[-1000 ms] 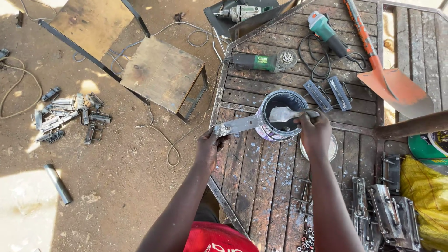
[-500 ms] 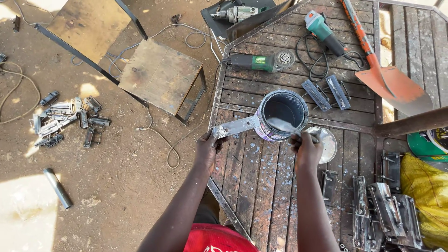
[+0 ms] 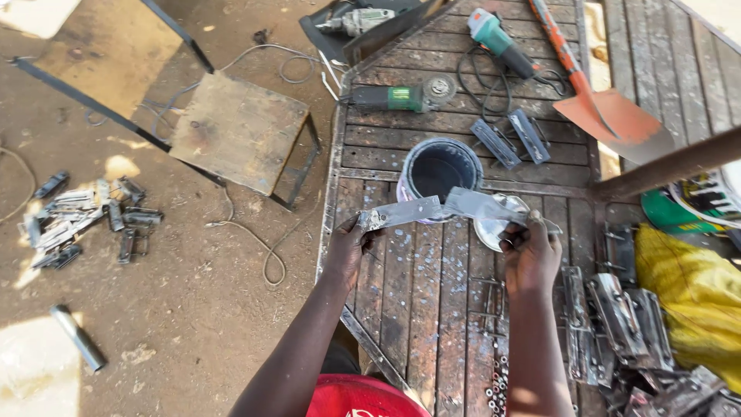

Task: Painting small metal brackets using a brush and a can of black paint on a workbench

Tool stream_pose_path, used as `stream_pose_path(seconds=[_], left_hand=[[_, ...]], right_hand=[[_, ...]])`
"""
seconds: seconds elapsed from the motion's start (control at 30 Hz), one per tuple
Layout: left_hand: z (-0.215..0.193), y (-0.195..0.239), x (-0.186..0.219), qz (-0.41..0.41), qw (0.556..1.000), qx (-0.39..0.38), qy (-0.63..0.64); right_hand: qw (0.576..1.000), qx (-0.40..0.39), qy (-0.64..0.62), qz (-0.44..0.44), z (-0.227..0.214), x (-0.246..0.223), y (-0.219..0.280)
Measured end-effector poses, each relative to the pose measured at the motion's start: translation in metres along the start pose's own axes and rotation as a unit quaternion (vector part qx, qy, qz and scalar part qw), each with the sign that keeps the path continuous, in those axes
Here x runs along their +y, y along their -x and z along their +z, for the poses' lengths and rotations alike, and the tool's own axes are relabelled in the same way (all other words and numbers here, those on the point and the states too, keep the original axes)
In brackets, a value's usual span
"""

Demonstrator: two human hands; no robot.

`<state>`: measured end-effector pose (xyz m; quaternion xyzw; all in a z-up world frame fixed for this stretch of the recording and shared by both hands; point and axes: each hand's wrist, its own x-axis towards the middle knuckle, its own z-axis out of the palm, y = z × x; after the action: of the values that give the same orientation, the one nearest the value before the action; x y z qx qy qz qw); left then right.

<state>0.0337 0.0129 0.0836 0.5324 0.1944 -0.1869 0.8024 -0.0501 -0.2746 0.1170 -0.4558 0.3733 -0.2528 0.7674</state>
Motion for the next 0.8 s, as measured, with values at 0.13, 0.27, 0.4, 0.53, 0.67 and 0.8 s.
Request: stream_pose_path(seconds=[0.13, 0.27, 0.4, 0.53, 0.67, 0.8], left_hand=[[0.028, 0.017, -0.014, -0.026, 0.999, -0.03, 0.016], [0.052, 0.022, -0.028, -0.032, 0.997, -0.07, 0.004], [0.072, 0.032, -0.032, -0.023, 0.995, -0.09, 0.031], [0.079, 0.033, -0.049, -0.022, 0.995, -0.095, 0.028], [0.082, 0.045, -0.045, -0.027, 0.992, -0.116, 0.048], [0.074, 0.046, -0.037, -0.018, 0.991, -0.124, 0.042]], right_hand=[[1.0, 0.004, -0.003, 0.004, 0.019, -0.028, 0.029], [0.999, -0.041, 0.016, 0.005, 0.024, -0.036, 0.03], [0.996, -0.076, 0.045, 0.001, 0.019, -0.035, 0.027], [0.992, -0.103, 0.071, -0.014, 0.008, -0.045, 0.03], [0.979, -0.118, 0.15, -0.066, -0.019, -0.054, 0.021], [0.971, -0.089, 0.189, -0.117, -0.047, -0.082, 0.018]])
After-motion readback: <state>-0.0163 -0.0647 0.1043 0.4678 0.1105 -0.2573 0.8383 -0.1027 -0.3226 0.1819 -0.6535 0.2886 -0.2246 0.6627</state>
